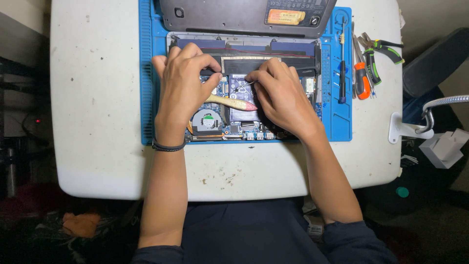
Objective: Cleaning a laptop motherboard with a brush and routing/securing internal cables using fingers and a precision tool.
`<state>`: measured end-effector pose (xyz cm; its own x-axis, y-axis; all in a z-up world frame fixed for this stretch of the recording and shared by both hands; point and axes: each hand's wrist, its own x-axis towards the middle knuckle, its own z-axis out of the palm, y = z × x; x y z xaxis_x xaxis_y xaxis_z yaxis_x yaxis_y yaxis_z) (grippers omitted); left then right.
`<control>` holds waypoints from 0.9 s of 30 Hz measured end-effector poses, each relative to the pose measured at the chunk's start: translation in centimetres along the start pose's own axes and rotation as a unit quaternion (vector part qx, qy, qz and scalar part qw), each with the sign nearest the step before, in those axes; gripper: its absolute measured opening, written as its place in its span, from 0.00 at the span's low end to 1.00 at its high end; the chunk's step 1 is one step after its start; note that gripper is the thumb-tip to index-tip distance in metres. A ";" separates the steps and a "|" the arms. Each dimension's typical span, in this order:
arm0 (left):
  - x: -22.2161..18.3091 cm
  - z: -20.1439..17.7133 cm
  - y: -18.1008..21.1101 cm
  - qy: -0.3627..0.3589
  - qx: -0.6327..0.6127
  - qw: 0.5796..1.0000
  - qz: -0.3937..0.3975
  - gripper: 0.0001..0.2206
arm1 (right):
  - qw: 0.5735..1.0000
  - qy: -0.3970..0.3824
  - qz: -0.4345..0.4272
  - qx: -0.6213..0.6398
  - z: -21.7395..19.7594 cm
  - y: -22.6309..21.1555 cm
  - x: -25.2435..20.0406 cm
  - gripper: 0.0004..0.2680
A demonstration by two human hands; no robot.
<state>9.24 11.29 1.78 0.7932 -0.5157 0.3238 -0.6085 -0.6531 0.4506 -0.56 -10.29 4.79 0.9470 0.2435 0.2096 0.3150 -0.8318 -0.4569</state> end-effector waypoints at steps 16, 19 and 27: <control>0.0 -1.0 0.9 0.013 -0.042 0.999 0.013 0.03 | 0.953 0.166 0.210 -0.144 -3.2 5.8 -4.5 0.04; 0.1 -0.9 1.3 0.012 -0.053 0.998 0.021 0.04 | 0.914 0.126 0.322 -0.212 -3.0 8.0 -5.8 0.03; 1.0 -0.2 6.1 -0.028 -0.136 0.974 0.178 0.18 | 0.891 0.111 0.393 -0.199 -3.1 7.2 -5.3 0.06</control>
<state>6.30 6.85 5.02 0.5254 -0.7170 0.4582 -0.8111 -0.2594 0.5243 -3.50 -19.17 3.06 0.8151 -0.5605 0.1466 -0.5293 -0.8233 -0.2049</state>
